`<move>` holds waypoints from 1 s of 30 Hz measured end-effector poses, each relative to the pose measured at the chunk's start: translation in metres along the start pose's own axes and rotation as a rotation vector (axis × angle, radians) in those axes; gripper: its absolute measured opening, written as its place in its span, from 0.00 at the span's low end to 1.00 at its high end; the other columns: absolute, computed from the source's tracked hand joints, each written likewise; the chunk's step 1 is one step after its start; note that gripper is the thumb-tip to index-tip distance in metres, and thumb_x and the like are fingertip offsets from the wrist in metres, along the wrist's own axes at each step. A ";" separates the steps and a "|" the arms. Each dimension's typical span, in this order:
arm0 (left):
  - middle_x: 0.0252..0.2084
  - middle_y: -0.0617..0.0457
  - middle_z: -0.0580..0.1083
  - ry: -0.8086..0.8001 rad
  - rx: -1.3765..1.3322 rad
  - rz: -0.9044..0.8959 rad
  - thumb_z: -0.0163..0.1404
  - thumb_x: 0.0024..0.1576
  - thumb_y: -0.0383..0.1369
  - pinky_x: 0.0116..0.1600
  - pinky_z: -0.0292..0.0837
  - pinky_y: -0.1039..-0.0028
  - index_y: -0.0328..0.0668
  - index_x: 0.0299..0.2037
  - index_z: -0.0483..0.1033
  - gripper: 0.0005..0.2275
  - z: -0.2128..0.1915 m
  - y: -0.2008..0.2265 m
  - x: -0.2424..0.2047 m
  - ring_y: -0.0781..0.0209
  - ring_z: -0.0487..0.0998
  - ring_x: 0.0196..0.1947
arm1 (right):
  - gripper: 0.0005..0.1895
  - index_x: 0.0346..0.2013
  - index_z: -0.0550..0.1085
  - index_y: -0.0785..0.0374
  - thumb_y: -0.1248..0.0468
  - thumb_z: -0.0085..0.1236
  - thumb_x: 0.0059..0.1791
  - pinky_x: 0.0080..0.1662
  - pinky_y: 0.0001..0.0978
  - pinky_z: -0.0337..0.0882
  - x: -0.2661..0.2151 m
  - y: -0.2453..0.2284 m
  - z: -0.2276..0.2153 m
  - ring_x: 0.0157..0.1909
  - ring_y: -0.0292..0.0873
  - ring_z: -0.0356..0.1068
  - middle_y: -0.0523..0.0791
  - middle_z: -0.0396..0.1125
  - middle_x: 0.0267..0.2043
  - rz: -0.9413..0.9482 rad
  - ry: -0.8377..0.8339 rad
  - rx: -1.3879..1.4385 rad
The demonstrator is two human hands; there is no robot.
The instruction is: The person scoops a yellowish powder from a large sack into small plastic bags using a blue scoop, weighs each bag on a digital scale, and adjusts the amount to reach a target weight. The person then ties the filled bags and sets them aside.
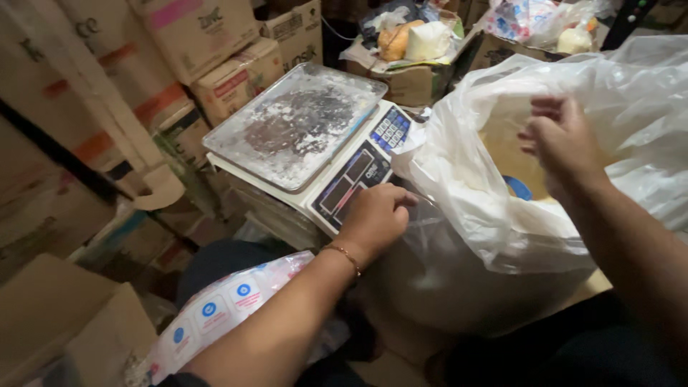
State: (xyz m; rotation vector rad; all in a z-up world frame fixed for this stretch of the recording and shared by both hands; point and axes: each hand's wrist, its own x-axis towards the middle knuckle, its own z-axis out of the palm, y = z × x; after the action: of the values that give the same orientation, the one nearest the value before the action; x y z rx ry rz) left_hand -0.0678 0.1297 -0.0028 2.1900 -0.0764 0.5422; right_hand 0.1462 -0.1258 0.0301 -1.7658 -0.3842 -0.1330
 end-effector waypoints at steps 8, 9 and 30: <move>0.40 0.47 0.81 0.020 -0.072 0.005 0.49 0.51 0.26 0.50 0.77 0.67 0.43 0.37 0.84 0.10 0.018 0.002 0.007 0.51 0.83 0.41 | 0.14 0.45 0.67 0.81 0.68 0.51 0.51 0.33 0.35 0.63 0.031 0.116 -0.054 0.31 0.41 0.63 0.48 0.63 0.33 0.369 -0.001 -0.130; 0.40 0.47 0.81 0.007 -0.060 0.013 0.49 0.51 0.26 0.49 0.77 0.67 0.43 0.37 0.84 0.10 0.019 0.003 0.007 0.51 0.83 0.41 | 0.15 0.46 0.70 0.77 0.67 0.52 0.49 0.33 0.34 0.65 0.035 0.119 -0.052 0.31 0.41 0.64 0.48 0.64 0.34 0.414 0.024 -0.178; 0.40 0.51 0.83 0.121 -0.353 -0.039 0.45 0.53 0.23 0.46 0.78 0.76 0.41 0.41 0.84 0.13 -0.017 0.007 0.029 0.64 0.83 0.38 | 0.33 0.55 0.73 0.73 0.60 0.72 0.39 0.34 0.43 0.72 0.103 0.156 0.013 0.37 0.50 0.71 0.56 0.71 0.45 0.576 0.015 -0.099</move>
State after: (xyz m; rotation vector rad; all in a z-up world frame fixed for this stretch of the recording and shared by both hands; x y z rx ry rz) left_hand -0.0489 0.1418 0.0234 1.8085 -0.0589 0.5898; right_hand 0.2925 -0.1226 -0.0877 -1.9043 0.1527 0.2486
